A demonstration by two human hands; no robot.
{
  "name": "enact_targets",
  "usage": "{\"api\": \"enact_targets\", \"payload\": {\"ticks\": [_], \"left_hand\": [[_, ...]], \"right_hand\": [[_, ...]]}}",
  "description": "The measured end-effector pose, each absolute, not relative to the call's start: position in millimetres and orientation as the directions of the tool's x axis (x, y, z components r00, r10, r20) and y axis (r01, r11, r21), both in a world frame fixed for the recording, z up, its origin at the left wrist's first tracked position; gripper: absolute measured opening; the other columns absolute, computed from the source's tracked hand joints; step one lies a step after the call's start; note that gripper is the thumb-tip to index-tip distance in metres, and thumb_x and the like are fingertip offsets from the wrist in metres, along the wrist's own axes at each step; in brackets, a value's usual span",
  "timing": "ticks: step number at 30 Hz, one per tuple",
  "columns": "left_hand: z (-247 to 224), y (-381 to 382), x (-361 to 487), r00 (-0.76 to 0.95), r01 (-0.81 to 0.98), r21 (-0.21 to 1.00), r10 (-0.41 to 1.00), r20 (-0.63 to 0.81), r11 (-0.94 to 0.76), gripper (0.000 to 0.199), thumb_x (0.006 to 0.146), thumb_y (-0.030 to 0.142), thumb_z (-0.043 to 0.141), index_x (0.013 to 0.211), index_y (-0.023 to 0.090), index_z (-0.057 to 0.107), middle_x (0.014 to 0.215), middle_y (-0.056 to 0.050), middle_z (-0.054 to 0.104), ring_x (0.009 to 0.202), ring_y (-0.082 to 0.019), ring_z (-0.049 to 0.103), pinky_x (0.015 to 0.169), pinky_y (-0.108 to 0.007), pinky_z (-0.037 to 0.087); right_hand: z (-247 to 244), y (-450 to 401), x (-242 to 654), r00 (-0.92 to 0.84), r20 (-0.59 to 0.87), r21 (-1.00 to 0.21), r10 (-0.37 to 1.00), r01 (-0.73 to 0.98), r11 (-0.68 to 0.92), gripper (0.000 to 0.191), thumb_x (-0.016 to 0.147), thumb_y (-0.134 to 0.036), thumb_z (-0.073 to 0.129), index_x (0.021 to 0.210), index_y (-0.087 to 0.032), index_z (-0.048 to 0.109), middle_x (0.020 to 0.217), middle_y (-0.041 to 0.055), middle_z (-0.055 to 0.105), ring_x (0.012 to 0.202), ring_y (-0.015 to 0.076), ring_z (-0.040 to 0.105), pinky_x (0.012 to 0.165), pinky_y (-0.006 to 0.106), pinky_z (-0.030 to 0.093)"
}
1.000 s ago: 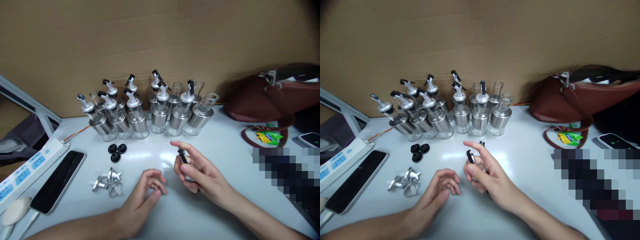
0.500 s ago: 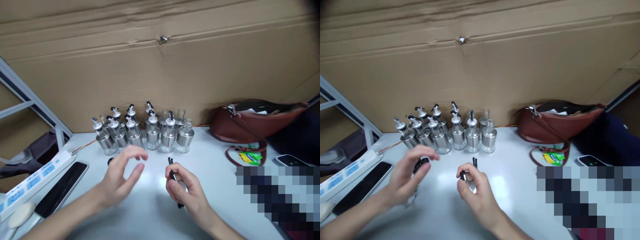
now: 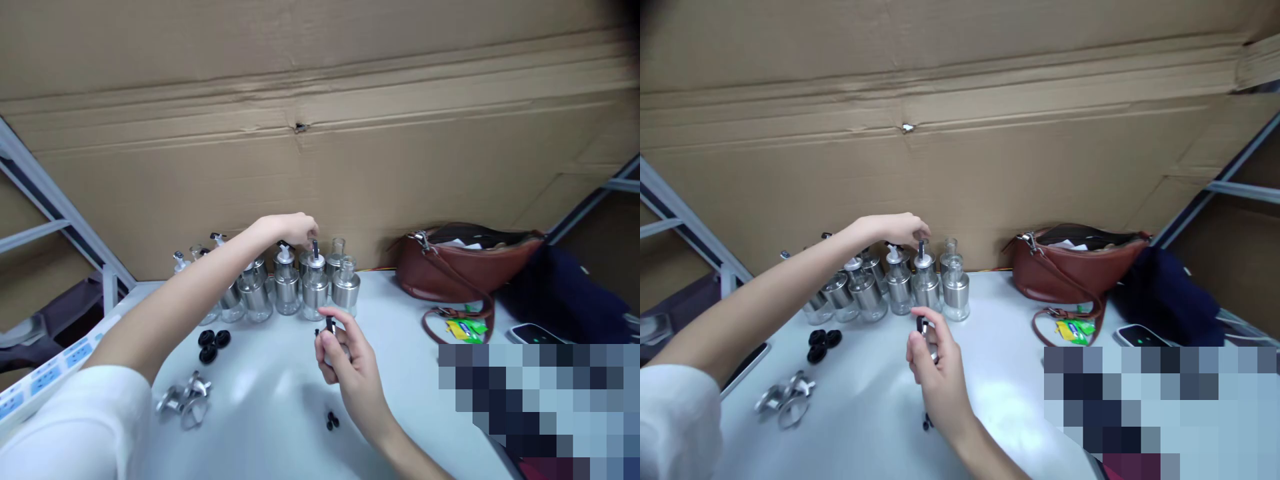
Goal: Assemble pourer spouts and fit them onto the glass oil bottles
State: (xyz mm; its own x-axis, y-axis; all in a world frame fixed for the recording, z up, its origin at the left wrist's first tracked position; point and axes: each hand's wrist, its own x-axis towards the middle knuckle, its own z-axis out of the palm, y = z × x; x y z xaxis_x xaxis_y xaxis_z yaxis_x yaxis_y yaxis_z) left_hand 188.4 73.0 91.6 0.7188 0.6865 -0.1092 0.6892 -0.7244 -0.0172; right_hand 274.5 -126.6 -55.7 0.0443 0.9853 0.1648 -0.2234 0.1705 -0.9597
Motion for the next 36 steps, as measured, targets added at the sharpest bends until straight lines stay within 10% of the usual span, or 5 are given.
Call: {"api": "enact_targets", "payload": {"ticks": [12,17,21,24,36], "left_hand": [[150,61,170,0.692,0.721,-0.096,0.709,0.133,-0.686,0.036,0.082,0.022,0.060,0.114,0.007,0.064,0.112,-0.013,0.068,0.109,-0.030,0.062,0.093,-0.042,0.047],[164,27,137,0.642,0.525,0.138,0.497,0.583,-0.840,0.082,0.068,0.014,-0.012,0.120,-0.012,0.045,0.109,-0.003,0.056,0.110,-0.026,0.052,0.071,-0.039,0.040],[118,-11,127,0.316,0.267,0.362,0.436,0.843,-0.893,0.065,0.081,0.017,0.000,0.134,0.003,0.035,0.117,-0.008,0.057,0.113,-0.025,0.056,0.075,-0.041,0.043],[77,-48,121,0.212,0.032,0.605,0.597,0.773,-0.795,0.053,0.085,0.015,0.056,0.134,0.022,0.035,0.098,-0.003,0.067,0.091,-0.019,0.070,0.081,-0.038,0.055],[-24,-119,91,0.441,-0.150,0.949,0.841,0.314,-0.276,0.062,0.080,0.011,0.070,0.124,0.040,0.037,0.095,0.003,0.063,0.084,-0.014,0.068,0.076,-0.027,0.058]], "right_hand": [[-57,-134,281,0.144,0.358,-0.917,0.923,-0.132,0.376,0.034,0.092,-0.042,0.051,0.121,-0.025,0.046,0.087,0.0016,0.050,0.067,0.0131,0.045,0.053,0.023,0.040],[-60,-133,276,0.225,0.437,-0.890,0.871,-0.035,0.456,0.041,0.096,-0.031,0.047,0.135,-0.033,0.033,0.104,0.0035,0.048,0.079,0.0138,0.052,0.066,0.026,0.048],[-61,-127,272,0.251,0.580,-0.792,0.775,-0.049,0.608,0.038,0.098,-0.024,0.044,0.131,-0.039,0.037,0.103,0.0020,0.048,0.070,0.0119,0.055,0.060,0.027,0.049],[-59,-125,277,0.210,0.680,-0.728,0.702,0.080,0.681,0.027,0.096,-0.023,0.049,0.121,-0.034,0.053,0.094,0.0022,0.055,0.078,0.0162,0.059,0.063,0.031,0.050],[-35,-124,269,-0.109,0.743,-0.646,0.660,0.139,0.751,0.040,0.093,-0.009,0.049,0.126,-0.030,0.056,0.115,0.0082,0.060,0.109,0.0216,0.057,0.080,0.037,0.052]]}}
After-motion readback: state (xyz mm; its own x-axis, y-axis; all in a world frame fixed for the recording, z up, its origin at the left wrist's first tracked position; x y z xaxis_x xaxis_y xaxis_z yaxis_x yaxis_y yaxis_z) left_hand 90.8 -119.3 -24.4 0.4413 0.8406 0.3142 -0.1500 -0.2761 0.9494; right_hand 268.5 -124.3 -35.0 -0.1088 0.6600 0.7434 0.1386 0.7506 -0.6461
